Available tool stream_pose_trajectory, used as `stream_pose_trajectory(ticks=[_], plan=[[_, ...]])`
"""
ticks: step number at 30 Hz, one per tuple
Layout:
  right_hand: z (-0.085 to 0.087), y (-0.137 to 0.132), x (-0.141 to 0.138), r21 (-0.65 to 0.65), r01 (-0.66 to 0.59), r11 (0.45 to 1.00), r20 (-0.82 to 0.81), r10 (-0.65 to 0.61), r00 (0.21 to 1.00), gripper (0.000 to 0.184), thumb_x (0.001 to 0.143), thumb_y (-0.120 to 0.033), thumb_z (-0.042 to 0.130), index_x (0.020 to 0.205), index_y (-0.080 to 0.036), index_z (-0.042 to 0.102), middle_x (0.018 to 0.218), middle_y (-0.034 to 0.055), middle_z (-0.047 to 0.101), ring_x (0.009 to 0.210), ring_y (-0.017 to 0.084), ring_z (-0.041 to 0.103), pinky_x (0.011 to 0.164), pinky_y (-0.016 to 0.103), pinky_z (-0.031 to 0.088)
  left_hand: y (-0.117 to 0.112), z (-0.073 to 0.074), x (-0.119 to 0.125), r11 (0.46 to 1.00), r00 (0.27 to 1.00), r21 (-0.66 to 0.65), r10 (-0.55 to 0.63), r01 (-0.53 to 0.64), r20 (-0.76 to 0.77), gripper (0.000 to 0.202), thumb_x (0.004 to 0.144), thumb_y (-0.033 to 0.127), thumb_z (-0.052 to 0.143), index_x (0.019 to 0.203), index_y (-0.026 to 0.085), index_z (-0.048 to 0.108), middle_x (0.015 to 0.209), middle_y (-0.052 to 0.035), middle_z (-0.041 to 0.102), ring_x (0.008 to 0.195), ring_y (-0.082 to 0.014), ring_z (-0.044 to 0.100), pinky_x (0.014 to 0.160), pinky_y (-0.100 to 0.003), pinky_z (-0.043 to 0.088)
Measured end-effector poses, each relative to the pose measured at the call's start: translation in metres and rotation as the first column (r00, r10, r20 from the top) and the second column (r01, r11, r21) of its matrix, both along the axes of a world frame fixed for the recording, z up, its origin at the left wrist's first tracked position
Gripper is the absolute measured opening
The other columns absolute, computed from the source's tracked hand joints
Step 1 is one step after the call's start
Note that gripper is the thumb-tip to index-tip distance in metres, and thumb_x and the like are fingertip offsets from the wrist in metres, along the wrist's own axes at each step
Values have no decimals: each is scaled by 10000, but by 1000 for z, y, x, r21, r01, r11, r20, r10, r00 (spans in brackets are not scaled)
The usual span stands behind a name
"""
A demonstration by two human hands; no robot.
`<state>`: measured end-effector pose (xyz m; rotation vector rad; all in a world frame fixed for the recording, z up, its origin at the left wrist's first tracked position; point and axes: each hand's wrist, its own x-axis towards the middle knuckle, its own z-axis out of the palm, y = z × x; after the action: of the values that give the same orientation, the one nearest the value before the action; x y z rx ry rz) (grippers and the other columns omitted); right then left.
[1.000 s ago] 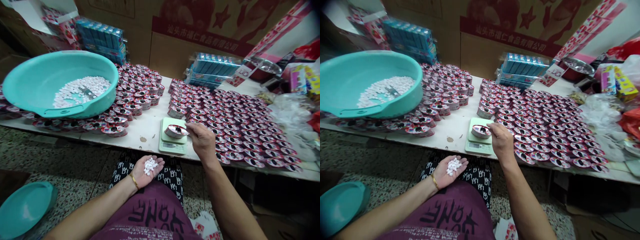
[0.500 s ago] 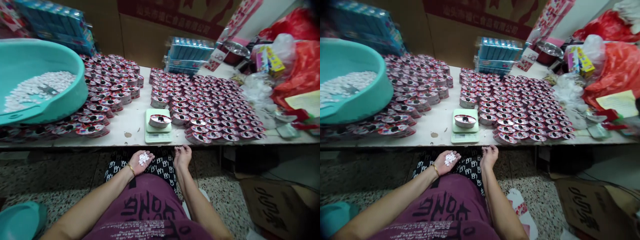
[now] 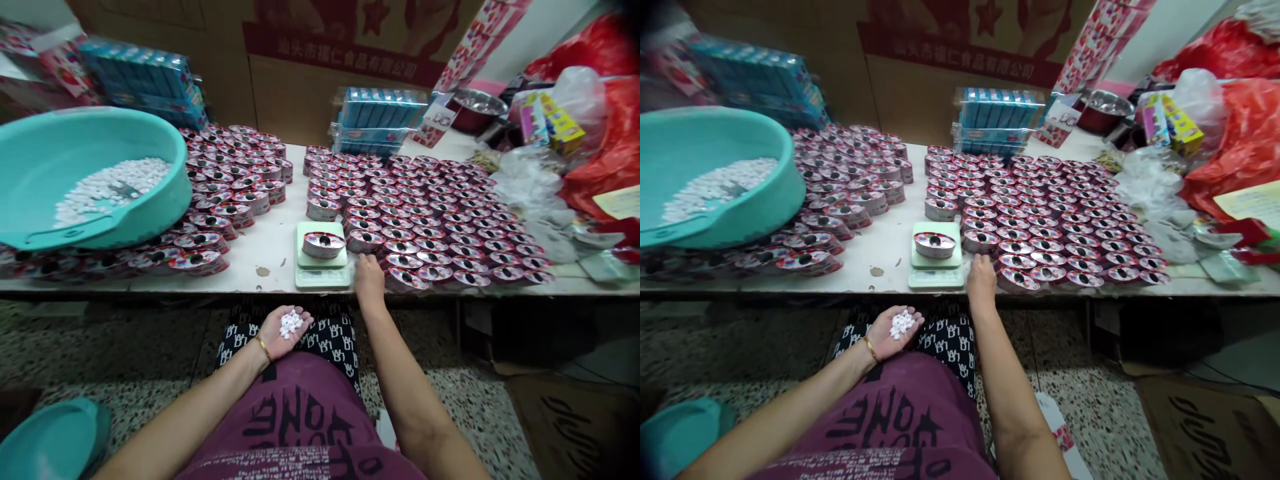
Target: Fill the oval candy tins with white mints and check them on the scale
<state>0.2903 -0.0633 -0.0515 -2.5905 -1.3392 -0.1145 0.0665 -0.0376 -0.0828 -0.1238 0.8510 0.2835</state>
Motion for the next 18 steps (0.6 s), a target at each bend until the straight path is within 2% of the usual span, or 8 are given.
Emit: stream_pose_trajectory(ticks=[2, 4, 7, 10, 12, 15, 18], plan=[[-4, 13, 4, -48, 42, 998, 43, -39, 998, 240, 816, -194, 372, 920, -114, 573, 873, 110, 521, 717, 171, 506, 560, 254, 356, 0, 2, -3, 1000, 1000, -4, 7, -7, -11, 150, 724, 146, 481, 669, 70, 599, 661, -105, 642, 713, -181, 625, 607, -254, 518], [-8, 18, 7, -31, 62, 998, 70, -60, 996, 221, 818, -199, 371, 864, -113, 570, 876, 107, 514, 714, 166, 500, 554, 252, 345, 1, 4, -5, 1000, 1000, -6, 7, -7, -22, 151, 720, 148, 484, 665, 68, 599, 662, -108, 643, 712, -182, 624, 599, -248, 515], [-11, 18, 7, -1, 74, 997, 72, -74, 995, 220, 819, -163, 345, 847, -105, 555, 865, 114, 514, 693, 158, 493, 554, 253, 339, 1, 4, -5, 1000, 1000, -6, -5, 5, -24, 148, 716, 149, 485, 665, 70, 600, 666, -110, 645, 716, -186, 624, 591, -247, 511], [-8, 10, 4, 68, 20, 997, 16, -21, 1000, 213, 811, -165, 349, 822, -106, 554, 845, 118, 526, 700, 166, 492, 573, 262, 354, 0, 3, -3, 1000, 1000, -14, -28, 28, -10, 147, 715, 153, 485, 673, 75, 602, 667, -110, 646, 722, -190, 624, 586, -251, 508], [-3, -1, 0, 197, -48, 979, -42, 58, 997, 215, 814, -189, 358, 825, -118, 561, 831, 104, 540, 737, 169, 498, 625, 270, 378, 0, 2, -3, 999, 999, -22, -41, 41, 6, 147, 715, 156, 486, 676, 76, 603, 670, -110, 647, 727, -191, 623, 590, -254, 507], [11, -21, -6, 389, -106, 915, -159, 181, 971, 214, 816, -243, 391, 850, -137, 573, 813, 76, 566, 774, 159, 513, 706, 278, 397, 0, 0, -4, 998, 999, -31, -49, 50, 23, 149, 715, 161, 485, 678, 75, 602, 675, -111, 647, 733, -191, 622, 601, -254, 504], [34, -32, -9, 429, -78, 900, -326, 235, 916, 206, 802, -291, 441, 848, -153, 586, 770, 43, 583, 698, 137, 528, 668, 266, 417, 1, -5, -6, 998, 998, -39, -50, 52, 47, 147, 713, 164, 487, 680, 76, 600, 676, -110, 645, 747, -192, 621, 627, -255, 500]])
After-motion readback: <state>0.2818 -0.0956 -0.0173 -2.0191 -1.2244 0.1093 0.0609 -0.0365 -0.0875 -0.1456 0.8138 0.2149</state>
